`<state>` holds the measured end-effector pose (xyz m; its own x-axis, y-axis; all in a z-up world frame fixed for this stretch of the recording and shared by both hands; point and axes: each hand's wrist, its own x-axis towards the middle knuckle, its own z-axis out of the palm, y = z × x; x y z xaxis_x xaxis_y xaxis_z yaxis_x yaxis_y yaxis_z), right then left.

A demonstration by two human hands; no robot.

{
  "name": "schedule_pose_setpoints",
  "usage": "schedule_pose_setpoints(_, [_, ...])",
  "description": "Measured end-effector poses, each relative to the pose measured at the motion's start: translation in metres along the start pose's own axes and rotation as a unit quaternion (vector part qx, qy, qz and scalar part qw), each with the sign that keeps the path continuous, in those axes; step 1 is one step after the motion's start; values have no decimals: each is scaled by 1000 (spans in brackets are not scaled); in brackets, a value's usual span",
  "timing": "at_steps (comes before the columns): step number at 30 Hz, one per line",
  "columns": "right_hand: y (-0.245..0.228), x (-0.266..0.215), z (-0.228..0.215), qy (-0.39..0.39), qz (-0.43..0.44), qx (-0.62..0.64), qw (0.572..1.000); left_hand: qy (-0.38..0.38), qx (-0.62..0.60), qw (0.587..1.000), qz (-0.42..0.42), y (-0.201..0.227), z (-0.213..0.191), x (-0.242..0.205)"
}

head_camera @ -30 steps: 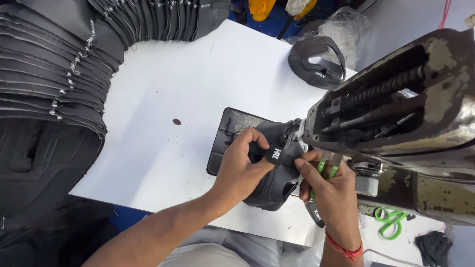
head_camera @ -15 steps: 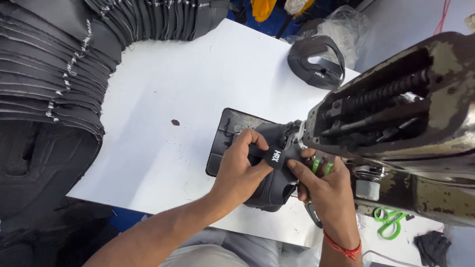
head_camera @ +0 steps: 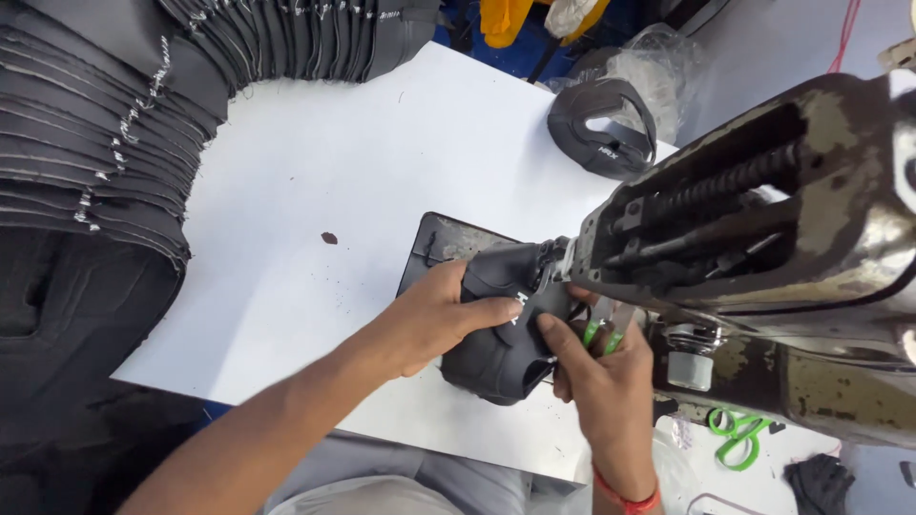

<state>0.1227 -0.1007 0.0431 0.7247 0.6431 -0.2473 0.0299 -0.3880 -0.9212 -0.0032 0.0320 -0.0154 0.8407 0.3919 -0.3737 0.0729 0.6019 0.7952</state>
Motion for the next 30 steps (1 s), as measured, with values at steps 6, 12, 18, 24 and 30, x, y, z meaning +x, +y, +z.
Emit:
schedule_pose_setpoints(6, [1, -5, 6, 28, -1, -20, 999, 41, 305, 950, 59, 24, 3, -7])
schedule_pose_setpoints(12, [6, 4, 0, 20, -12, -46, 999, 52, 248, 961, 112, 7, 3, -2])
schedule_pose_setpoints(18, [-13, 14, -3, 21, 3, -104, 994, 84, 226, 964, 115, 5, 12, 2])
schedule_pose_setpoints(24, [-8, 23, -5, 34, 57, -118, 991, 103, 260, 952, 123, 10, 20, 4])
schedule_pose_setpoints(30, [15, 21, -8, 74, 29, -116, 990, 94, 275, 954, 73, 16, 22, 0])
